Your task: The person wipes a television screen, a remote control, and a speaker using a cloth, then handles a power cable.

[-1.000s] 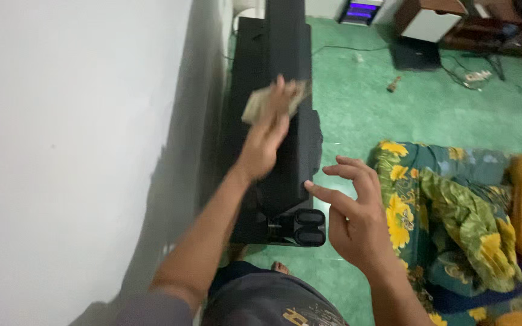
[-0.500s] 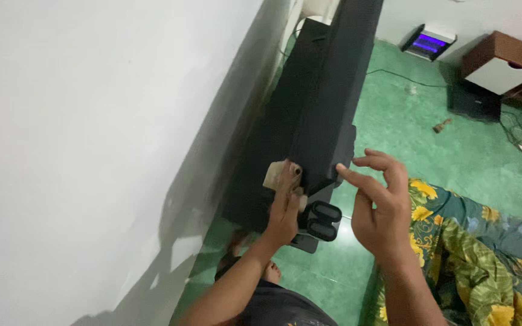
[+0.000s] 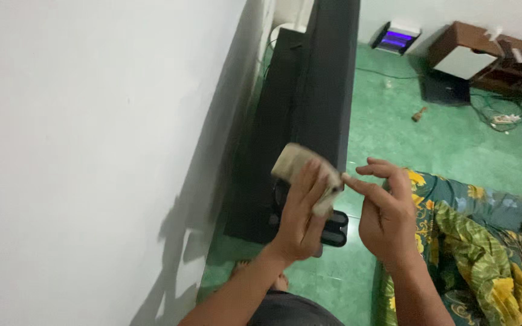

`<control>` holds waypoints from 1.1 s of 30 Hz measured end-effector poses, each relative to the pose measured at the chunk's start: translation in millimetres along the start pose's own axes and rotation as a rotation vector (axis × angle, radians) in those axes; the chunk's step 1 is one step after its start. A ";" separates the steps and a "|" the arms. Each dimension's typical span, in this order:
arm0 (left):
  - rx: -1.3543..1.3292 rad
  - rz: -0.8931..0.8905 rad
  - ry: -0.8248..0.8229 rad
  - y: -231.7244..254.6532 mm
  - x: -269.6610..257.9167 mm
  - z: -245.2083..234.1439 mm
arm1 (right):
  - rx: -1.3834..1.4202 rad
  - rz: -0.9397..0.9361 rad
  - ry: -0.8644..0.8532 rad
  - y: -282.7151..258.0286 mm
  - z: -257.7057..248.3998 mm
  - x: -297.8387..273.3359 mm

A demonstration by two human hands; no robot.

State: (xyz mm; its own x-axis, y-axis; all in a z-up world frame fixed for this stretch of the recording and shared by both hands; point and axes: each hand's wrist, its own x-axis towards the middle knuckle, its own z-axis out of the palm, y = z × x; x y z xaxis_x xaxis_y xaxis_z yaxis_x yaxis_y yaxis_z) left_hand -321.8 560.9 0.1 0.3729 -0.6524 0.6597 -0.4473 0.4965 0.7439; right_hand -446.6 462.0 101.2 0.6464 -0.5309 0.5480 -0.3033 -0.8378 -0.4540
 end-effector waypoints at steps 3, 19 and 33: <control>0.059 -0.047 -0.039 -20.6 -40.3 4.3 | -0.051 0.059 -0.034 -4.2 -2.7 -0.9; 0.123 0.144 -0.014 10.7 11.0 7.0 | -0.024 0.028 0.074 -11.5 1.5 -4.5; 0.288 -0.202 -0.200 -65.2 -101.2 -9.5 | -0.041 0.056 0.037 -14.2 1.3 -3.7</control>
State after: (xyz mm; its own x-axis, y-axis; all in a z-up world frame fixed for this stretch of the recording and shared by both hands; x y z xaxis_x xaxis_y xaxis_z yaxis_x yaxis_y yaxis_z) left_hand -322.7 600.0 -114.1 0.3235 -0.8333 0.4483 -0.6011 0.1850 0.7775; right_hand -443.8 476.0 104.7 0.6017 -0.5810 0.5482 -0.3670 -0.8106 -0.4563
